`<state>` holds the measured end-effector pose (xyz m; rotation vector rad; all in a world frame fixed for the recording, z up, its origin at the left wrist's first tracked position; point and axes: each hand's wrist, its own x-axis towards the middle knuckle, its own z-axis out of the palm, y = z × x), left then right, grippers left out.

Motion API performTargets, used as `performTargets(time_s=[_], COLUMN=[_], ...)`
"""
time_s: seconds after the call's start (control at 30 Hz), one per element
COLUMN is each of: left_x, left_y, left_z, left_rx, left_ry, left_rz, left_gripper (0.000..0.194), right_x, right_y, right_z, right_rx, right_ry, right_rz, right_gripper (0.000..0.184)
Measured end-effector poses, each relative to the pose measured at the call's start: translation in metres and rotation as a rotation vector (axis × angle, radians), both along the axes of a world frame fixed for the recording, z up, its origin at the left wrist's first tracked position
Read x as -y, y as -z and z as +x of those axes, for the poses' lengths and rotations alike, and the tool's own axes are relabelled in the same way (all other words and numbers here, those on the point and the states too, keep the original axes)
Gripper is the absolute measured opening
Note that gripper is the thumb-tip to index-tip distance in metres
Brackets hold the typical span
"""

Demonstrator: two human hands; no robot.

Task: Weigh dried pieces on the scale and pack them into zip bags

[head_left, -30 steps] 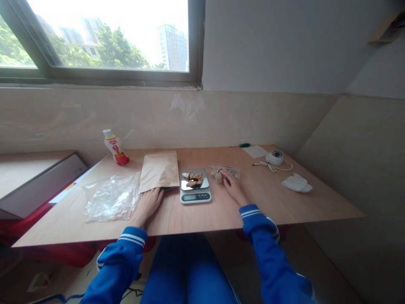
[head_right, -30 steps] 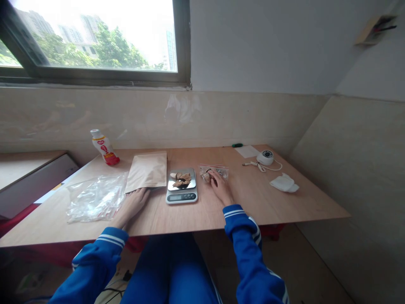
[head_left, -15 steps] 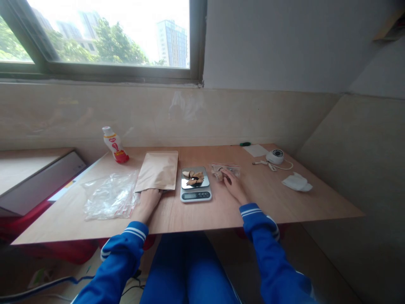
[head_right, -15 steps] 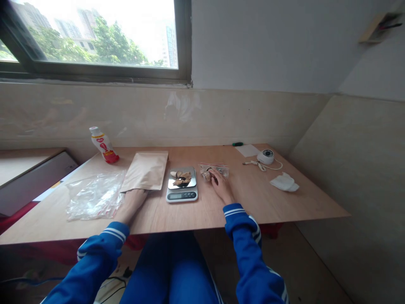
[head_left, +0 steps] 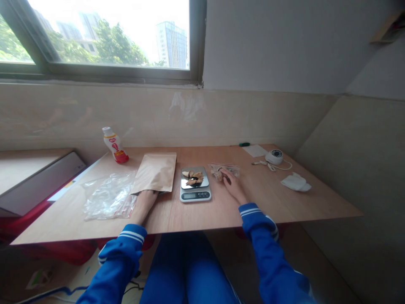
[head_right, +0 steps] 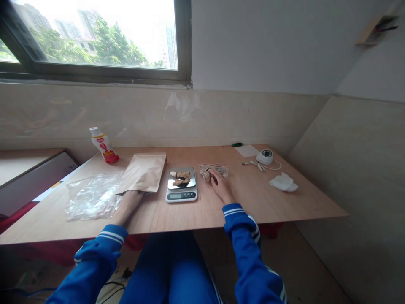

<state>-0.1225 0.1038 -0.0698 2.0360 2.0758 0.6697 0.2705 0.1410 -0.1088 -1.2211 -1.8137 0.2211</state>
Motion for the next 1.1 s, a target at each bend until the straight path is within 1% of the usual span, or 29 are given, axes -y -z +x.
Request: performTargets(time_s=[0.13, 0.27, 0.33, 0.4, 0.47, 0.53, 0.6, 0.63, 0.67, 0.77, 0.87, 0.97, 1.1], left_x=[0.002, 0.005, 0.008, 0.010, 0.012, 0.011, 0.010, 0.009, 0.008, 0.008, 0.013, 0.020, 0.033], left_y=[-0.013, -0.035, -0.048, -0.058, -0.064, -0.068, -0.068, -0.068, -0.067, -0.063, -0.056, -0.044, -0.031], left_z=[-0.002, -0.007, -0.010, -0.012, -0.014, -0.016, -0.017, -0.017, -0.017, -0.012, -0.007, -0.010, -0.027], left_rx=[0.046, 0.101, 0.131, 0.157, 0.202, 0.302, 0.414, 0.432, 0.407, 0.190, 0.036, -0.041, -0.097], left_ry=[0.111, 0.208, 0.203, 0.168, 0.143, 0.162, 0.209, 0.224, 0.223, 0.218, 0.315, 0.385, 0.500], left_rz=[-0.050, -0.123, -0.175, -0.245, -0.328, -0.426, -0.503, -0.514, -0.503, -0.377, -0.229, -0.111, -0.005], left_gripper=[0.036, 0.038, 0.041, 0.046, 0.050, 0.053, 0.054, 0.054, 0.053, 0.042, 0.029, 0.032, 0.035], right_x=[0.000, 0.002, 0.003, 0.004, 0.005, 0.005, 0.005, 0.005, 0.005, 0.005, 0.006, 0.005, 0.004], right_y=[0.000, -0.002, -0.003, -0.005, -0.007, -0.008, -0.008, -0.008, -0.008, -0.008, -0.008, -0.008, -0.006], right_z=[0.000, 0.000, -0.001, -0.001, -0.002, -0.002, -0.002, -0.002, -0.002, -0.002, -0.002, -0.002, -0.002], right_rx=[0.004, 0.002, 0.003, 0.002, -0.002, -0.007, -0.009, -0.010, -0.010, -0.009, -0.001, 0.007, -0.005], right_ry=[-0.003, 0.001, -0.004, -0.011, -0.015, -0.014, -0.016, -0.016, -0.015, -0.011, -0.007, -0.005, -0.013], right_rz=[-0.008, -0.013, -0.016, -0.015, -0.013, -0.014, -0.013, -0.012, -0.009, -0.004, -0.007, -0.011, -0.011], right_gripper=[0.039, 0.039, 0.039, 0.039, 0.040, 0.039, 0.040, 0.040, 0.040, 0.039, 0.038, 0.039, 0.039])
